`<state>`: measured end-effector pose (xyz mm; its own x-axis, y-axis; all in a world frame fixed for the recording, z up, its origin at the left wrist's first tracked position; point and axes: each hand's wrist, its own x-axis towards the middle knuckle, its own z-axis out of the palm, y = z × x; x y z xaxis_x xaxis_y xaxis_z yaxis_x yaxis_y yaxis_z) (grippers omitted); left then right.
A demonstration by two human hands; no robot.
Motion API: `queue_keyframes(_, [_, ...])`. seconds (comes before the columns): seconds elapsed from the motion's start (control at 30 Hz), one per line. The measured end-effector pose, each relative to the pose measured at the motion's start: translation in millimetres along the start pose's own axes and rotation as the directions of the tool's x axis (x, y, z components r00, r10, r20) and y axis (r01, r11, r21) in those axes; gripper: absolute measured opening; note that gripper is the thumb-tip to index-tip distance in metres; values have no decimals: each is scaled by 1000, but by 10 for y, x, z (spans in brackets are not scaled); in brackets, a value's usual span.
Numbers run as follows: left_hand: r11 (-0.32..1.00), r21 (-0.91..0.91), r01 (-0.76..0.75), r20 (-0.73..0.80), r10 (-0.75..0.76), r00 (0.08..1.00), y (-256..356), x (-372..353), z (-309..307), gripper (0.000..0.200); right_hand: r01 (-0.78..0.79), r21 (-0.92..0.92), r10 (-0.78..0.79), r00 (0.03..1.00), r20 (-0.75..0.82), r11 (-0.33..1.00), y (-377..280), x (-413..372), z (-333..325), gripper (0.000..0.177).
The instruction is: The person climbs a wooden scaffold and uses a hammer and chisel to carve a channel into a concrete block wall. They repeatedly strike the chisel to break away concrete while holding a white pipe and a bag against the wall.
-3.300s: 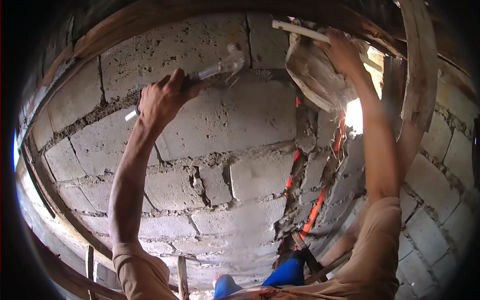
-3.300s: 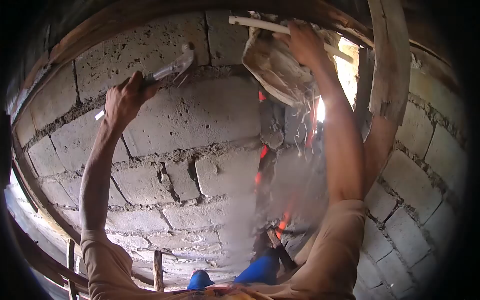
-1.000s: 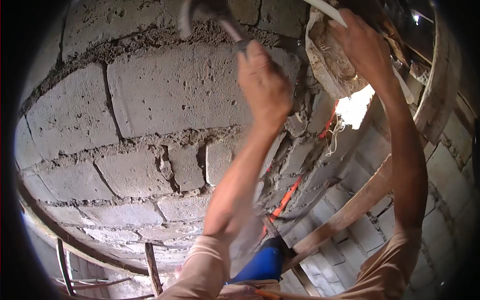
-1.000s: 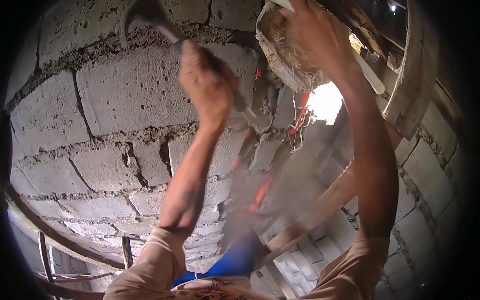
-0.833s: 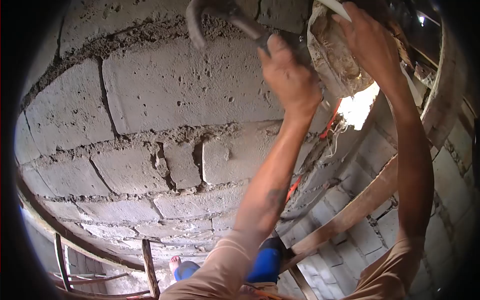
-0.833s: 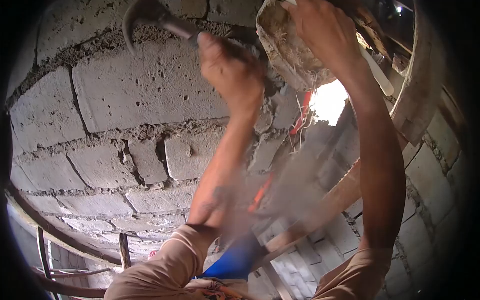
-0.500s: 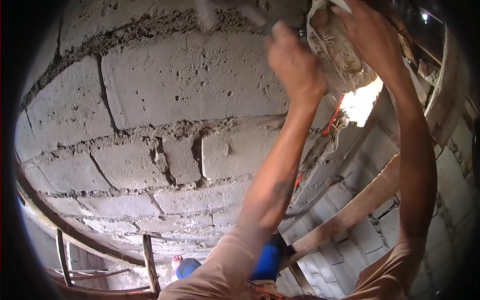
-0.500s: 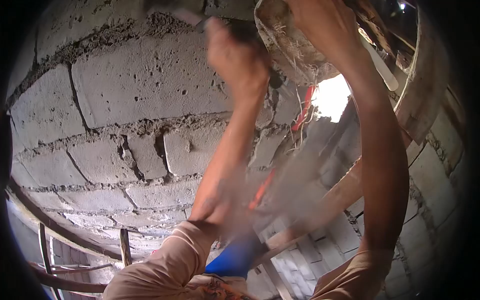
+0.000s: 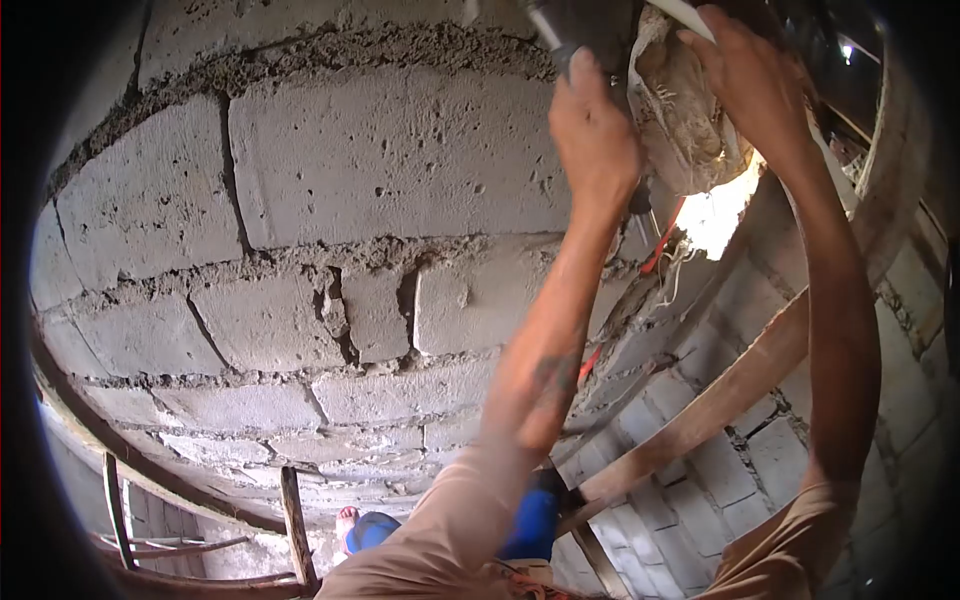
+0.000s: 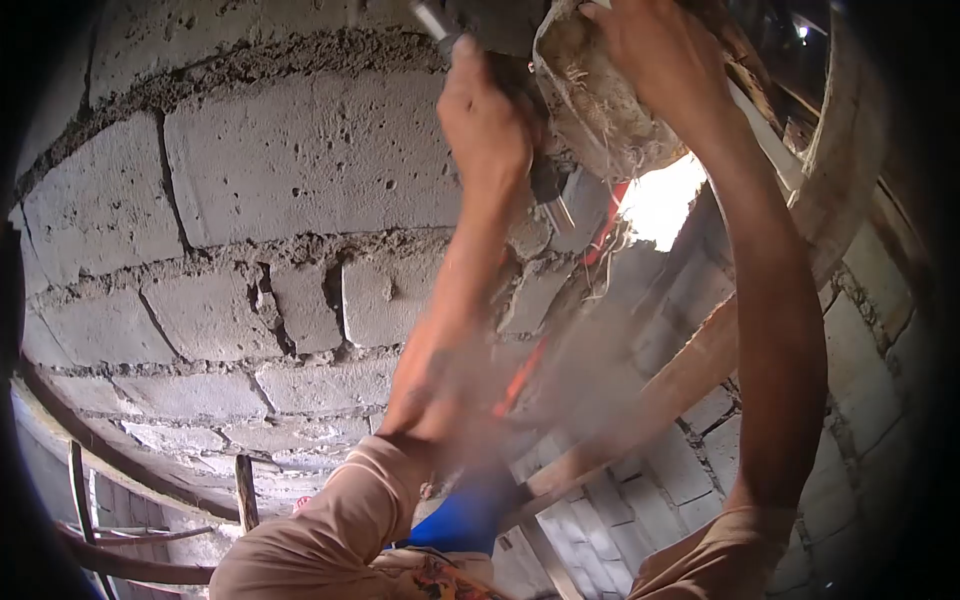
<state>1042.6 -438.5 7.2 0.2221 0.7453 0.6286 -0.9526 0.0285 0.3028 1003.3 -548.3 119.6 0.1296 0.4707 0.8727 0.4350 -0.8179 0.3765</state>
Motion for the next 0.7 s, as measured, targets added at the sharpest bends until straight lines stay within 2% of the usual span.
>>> queue_keyframes(0.07, [1000,13,-17,-64,18,998,129,-157,-188,41,118,56,-111,987,-113,991,136,16,187,26])
queue_keyframes(0.1, [992,-123,40,-88,-51,995,245,-280,-243,40,180,71,-166,972,-166,981,138,25,212,24])
queue_keyframes(0.2, [979,-15,-201,-226,193,955,190,-250,-119,38,155,58,-146,981,-126,986,122,41,234,26])
queue_keyframes(0.23, [849,323,-418,-214,496,842,-74,0,62,40,120,55,-114,989,-97,991,117,30,212,26])
queue_keyframes(0.3, [718,490,-495,-116,616,779,-124,132,81,43,65,56,-63,998,-30,996,80,28,171,27])
queue_keyframes(0.37, [928,176,-328,-67,344,937,-99,169,107,43,120,64,-113,988,-101,991,91,55,200,28])
queue_keyframes(0.4, [966,126,-227,-69,237,969,-29,114,68,40,141,61,-132,981,-139,988,122,61,217,29])
queue_keyframes(0.47, [999,36,-15,-72,18,997,178,-143,-172,36,148,93,-134,980,-145,985,139,64,274,30])
queue_keyframes(0.5, [993,-117,3,-129,-18,991,255,-238,-186,35,155,104,-140,980,-139,982,129,58,285,30])
queue_keyframes(0.6, [963,-262,59,-182,-109,977,206,-230,-108,35,36,97,-35,999,-14,995,74,73,273,29])
queue_keyframes(0.63, [978,30,-204,-205,206,957,81,-63,29,38,8,114,-9,1000,2,993,59,63,275,29])
queue_keyframes(0.7, [976,177,-129,6,130,992,28,117,142,40,-44,145,39,998,38,988,40,55,276,30])
